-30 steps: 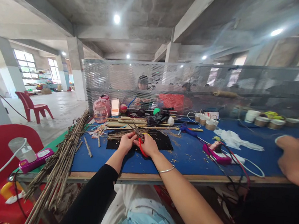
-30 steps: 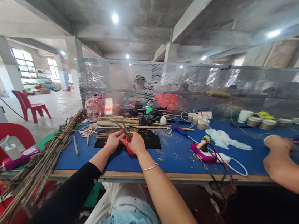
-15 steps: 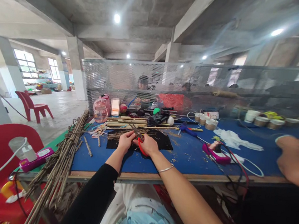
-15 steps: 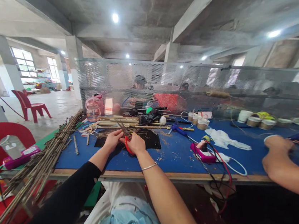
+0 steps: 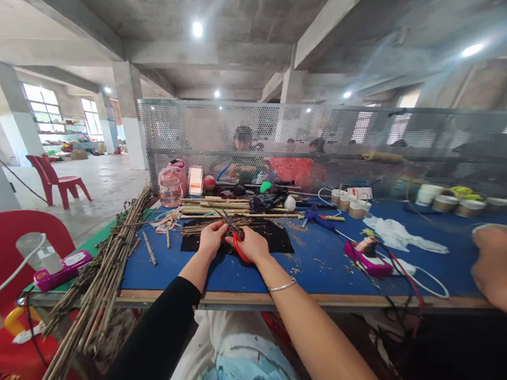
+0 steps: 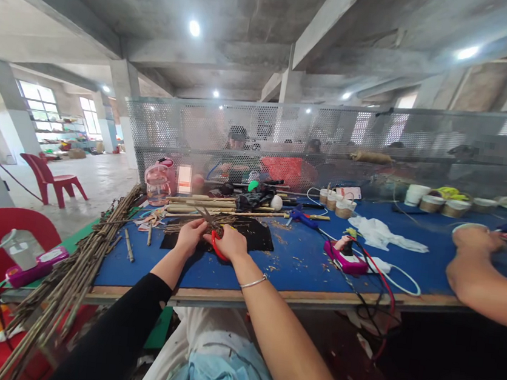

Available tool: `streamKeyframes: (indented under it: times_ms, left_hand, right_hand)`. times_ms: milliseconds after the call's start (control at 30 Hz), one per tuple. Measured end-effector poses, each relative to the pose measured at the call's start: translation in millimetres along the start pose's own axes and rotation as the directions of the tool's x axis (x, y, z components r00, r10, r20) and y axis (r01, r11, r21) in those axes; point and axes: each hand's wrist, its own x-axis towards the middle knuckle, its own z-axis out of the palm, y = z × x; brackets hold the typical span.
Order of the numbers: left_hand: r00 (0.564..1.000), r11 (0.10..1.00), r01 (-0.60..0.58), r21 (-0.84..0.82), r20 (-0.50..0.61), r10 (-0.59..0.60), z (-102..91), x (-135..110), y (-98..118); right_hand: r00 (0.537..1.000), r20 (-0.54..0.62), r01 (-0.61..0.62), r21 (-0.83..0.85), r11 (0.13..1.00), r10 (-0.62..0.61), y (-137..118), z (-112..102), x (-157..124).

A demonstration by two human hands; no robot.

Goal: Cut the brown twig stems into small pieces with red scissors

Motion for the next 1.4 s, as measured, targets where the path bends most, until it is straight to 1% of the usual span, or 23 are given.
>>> streamKeyframes:
  times_ms: [67,133,300,500,600,833,933,1067,1233,1400]
  left_hand:
    - [1.000,1.000,-0.004,0.001,-0.007,0.004,0.5,0,1]
    - [1.000,1.000,-0.011,-0.006,0.009,0.011,1.2,-1,1]
    - [0.999,0.999,-0.023,-0.046,0.045,0.025,3.0,-3,2]
    - [0.995,0.996,0.046,-0.082,0.096,-0.038,4.2,-7,6]
    - [0.995,0.997,0.048,-0.063,0.086,-0.042,4.0,-8,7]
    - [0.999,1.000,0.027,-0.008,0.024,-0.027,2.5,-6,6]
    - [0.999,1.000,0.018,0.012,0.029,-0.019,4.1,-7,5]
    - [0.998,1.000,-0.001,0.011,0.060,0.000,6.6,-9,5]
    - [0.998,1.000,0.027,-0.008,0.055,-0.026,5.7,-9,6]
    - [0.998,0.999,0.043,-0.025,0.044,-0.041,4.4,-8,7]
  right_hand:
    - [1.000,-0.002,0.030,0.027,0.999,-0.030,-1,0,-1]
    - [0.998,-0.008,0.057,0.045,0.997,-0.057,-1,-1,-1]
    - [0.995,-0.052,0.088,0.018,0.996,-0.087,-1,0,0]
    - [0.996,-0.035,0.082,0.073,0.994,-0.080,-1,-1,0]
    - [0.998,-0.012,0.061,0.090,0.994,-0.060,-1,-3,-1]
    - [1.000,0.023,-0.009,0.011,1.000,0.009,-3,-7,-4]
    - [1.000,-0.016,0.008,-0.010,1.000,-0.008,-5,-8,-4]
    - [0.994,-0.084,0.068,-0.024,0.997,-0.070,-3,-4,-3]
    - [0.999,-0.020,0.047,-0.005,0.999,-0.047,-1,2,-1]
    - [1.000,-0.009,0.001,-0.043,0.999,-0.002,-3,2,-2]
